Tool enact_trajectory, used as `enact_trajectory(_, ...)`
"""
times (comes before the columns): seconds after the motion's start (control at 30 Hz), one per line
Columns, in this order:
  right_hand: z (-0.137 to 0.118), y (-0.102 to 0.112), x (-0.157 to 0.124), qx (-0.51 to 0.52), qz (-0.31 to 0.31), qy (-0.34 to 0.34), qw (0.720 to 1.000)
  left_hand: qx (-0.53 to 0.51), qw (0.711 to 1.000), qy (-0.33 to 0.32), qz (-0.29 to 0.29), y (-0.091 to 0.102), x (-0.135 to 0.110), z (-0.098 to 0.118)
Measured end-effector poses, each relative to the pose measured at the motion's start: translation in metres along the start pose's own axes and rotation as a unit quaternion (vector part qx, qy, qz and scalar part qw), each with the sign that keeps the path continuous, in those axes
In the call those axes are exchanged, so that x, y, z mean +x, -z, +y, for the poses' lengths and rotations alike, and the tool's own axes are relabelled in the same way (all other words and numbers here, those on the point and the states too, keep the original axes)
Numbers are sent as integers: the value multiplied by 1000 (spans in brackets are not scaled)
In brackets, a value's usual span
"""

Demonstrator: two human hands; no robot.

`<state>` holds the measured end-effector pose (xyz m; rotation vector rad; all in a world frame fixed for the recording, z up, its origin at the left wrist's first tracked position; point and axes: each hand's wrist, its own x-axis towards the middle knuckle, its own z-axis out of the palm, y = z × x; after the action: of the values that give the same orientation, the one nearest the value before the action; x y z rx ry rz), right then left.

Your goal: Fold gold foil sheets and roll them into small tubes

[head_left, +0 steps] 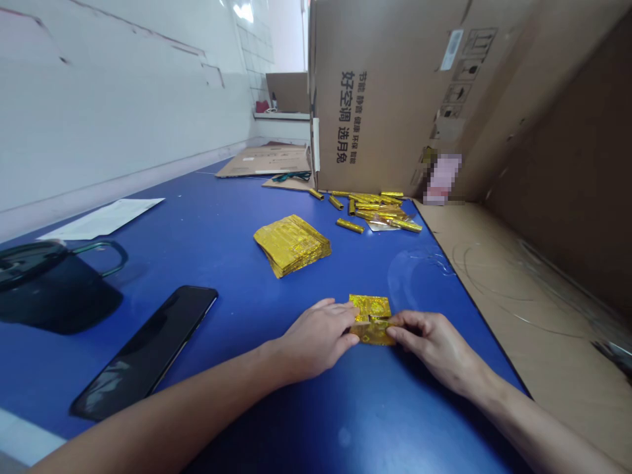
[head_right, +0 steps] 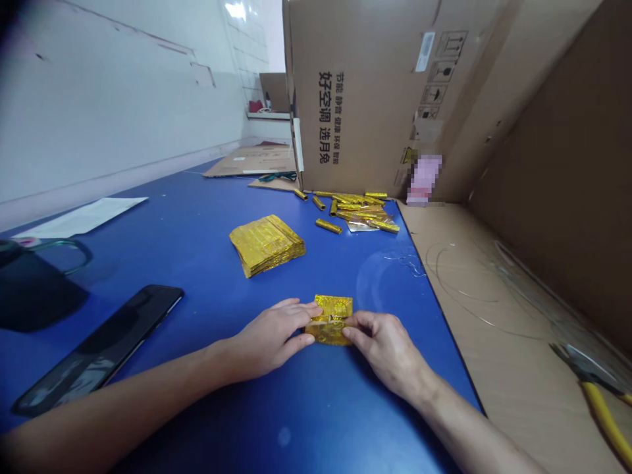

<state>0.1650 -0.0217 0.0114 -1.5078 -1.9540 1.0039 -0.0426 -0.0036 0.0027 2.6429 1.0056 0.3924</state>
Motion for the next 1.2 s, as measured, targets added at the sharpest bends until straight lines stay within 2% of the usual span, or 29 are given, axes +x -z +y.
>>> enact_trajectory(0.37,5,-5,9,-14,52,-18,998,-3,996,63,58,-4,4,7)
enact_trajectory(0.57,4,-5,12,-36,60,-26,997,-7,995,63,71,-10,4,6)
enact_trajectory(0.77,0,-4,13,-57,61,-35,996,28,995,66,66,-8,5,10)
enact_trajectory(0.83,-1,-4,13,-65,61,-34,995,42,996,59,61,-8,4,11)
enact_trajectory(1.0,-1,-4,14,-79,46,-33,995,74,996,-18,44,-9,2,8)
enact_trajectory(1.2,0,-5,13,-93,30,-37,995,125,991,-40,33,-9,0,9)
